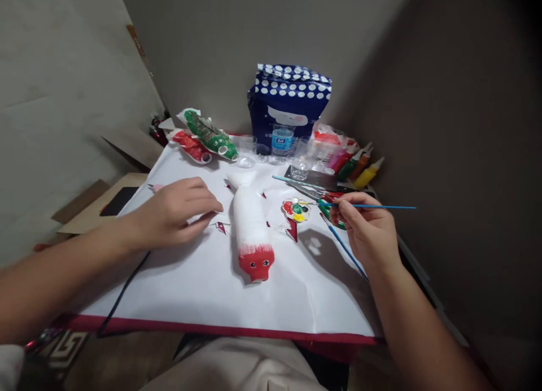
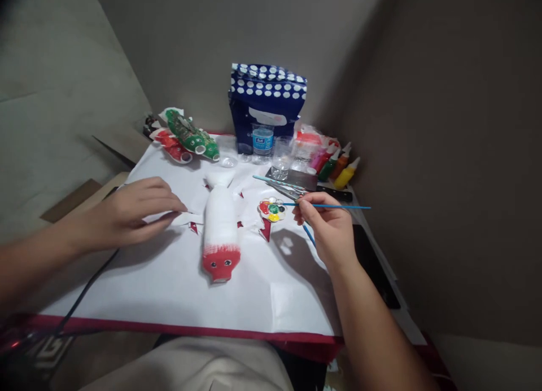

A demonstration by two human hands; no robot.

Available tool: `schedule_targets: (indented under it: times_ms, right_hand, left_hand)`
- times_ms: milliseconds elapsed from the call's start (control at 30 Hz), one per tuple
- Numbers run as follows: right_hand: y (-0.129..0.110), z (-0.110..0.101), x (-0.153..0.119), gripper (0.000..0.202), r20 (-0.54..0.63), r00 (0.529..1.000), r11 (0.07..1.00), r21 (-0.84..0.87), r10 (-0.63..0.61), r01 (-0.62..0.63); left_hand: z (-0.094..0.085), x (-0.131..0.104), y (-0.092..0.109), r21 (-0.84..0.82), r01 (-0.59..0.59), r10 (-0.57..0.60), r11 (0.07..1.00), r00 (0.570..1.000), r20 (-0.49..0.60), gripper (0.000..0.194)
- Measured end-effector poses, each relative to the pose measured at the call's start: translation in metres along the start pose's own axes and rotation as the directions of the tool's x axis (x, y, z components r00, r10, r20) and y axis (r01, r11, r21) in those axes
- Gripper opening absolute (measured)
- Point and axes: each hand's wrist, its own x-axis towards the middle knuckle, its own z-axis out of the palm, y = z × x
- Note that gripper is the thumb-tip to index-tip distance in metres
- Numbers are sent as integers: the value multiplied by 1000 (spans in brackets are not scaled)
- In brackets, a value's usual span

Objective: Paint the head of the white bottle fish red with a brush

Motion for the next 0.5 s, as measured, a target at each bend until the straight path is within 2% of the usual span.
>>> schedule_targets:
  times_ms: [67,167,233,367,500]
  right_hand:
    - [2,1,1,30,-5,1000,1000,3,7,-7]
    - [3,2,2,32,-16,1000,1000,4,11,-11]
    - [3,1,2,32,-25,1000,1000,4,13,-13]
    - [6,-1,3,31,-33,999,999,-6,31,-31]
    - [9,-2,1,31,-36,998,998,-26,58,-59]
  left_hand:
    - [12,-6,6,54,-127,131,990,987,-95,26]
    - [29,-6,12,100,-289,305,952,929,-211,28]
    - [38,-4,14,95,-310,323,946,922,-215,33]
    - [51,0,12,49,-327,331,944,931,-151,40]
    - [66,-2,6,-43,-320,313,946,941,-127,59]
